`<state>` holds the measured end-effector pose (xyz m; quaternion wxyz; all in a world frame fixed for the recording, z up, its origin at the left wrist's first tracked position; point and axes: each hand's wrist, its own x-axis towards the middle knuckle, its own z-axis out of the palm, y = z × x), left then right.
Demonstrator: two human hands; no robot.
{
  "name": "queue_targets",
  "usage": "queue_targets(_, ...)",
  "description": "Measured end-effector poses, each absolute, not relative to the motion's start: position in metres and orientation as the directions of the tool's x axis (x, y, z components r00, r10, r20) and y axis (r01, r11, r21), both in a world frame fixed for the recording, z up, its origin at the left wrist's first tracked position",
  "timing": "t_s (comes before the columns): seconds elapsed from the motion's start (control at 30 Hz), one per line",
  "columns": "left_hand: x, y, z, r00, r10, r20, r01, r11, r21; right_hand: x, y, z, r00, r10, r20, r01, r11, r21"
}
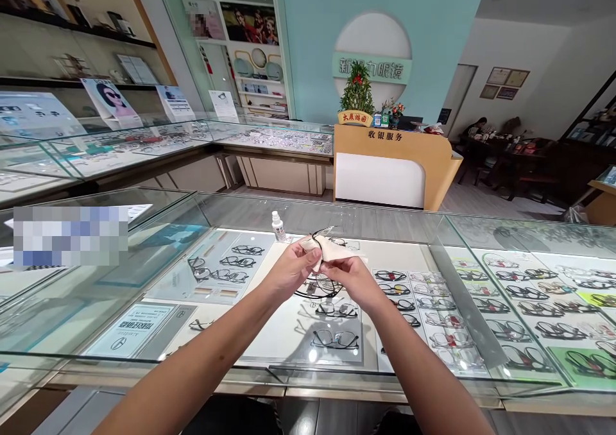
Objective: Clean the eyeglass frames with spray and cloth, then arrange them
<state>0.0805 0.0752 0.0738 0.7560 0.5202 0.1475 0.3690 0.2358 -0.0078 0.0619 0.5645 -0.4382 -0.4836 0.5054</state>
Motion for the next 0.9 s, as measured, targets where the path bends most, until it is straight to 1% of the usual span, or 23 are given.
queue_targets(0.2, 0.0818, 0.0750, 0.0739, 0.676, 0.720, 0.157, -0.395, 0.174, 0.902, 0.2359, -0.0075, 0.0635, -0.009, 0.993, 0.120, -0.119, 0.118, -0.986)
queue_targets(0.33, 0.0798, 0.0767, 0.0751, 0.688, 0.696, 0.207, -0.407, 0.134, 0.903, 0.2407, -0.0056, 0.0591, 0.077, 0.991, 0.110, -0.127, 0.119, -0.985)
queue_targets(0.43, 0.0769, 0.0798, 0.0717, 0.708, 0.675, 0.207, -0.395, 0.135, 0.909, 0.2437, -0.0060, 0.0605, 0.125, 0.988, 0.096, -0.177, 0.117, -0.977)
queue_targets(0.57, 0.0750, 0.0815, 0.0681, 0.745, 0.637, 0.199, -0.376, 0.154, 0.914, 0.2422, -0.0081, 0.0670, 0.092, 0.993, 0.070, -0.270, 0.093, -0.958)
queue_targets(0.67, 0.0752, 0.0806, 0.0711, 0.776, 0.582, 0.244, -0.390, 0.139, 0.910, 0.2400, -0.0085, 0.0677, 0.065, 0.997, 0.048, -0.295, 0.065, -0.953)
queue_targets(0.77, 0.0749, 0.0801, 0.0754, 0.786, 0.551, 0.279, -0.398, 0.107, 0.911, 0.2396, -0.0082, 0.0644, 0.050, 0.999, 0.020, -0.308, 0.034, -0.951)
queue_targets(0.9, 0.0742, 0.0794, 0.0781, 0.760, 0.590, 0.271, -0.389, 0.080, 0.918, 0.2407, -0.0079, 0.0590, 0.011, 0.999, 0.041, -0.259, 0.042, -0.965)
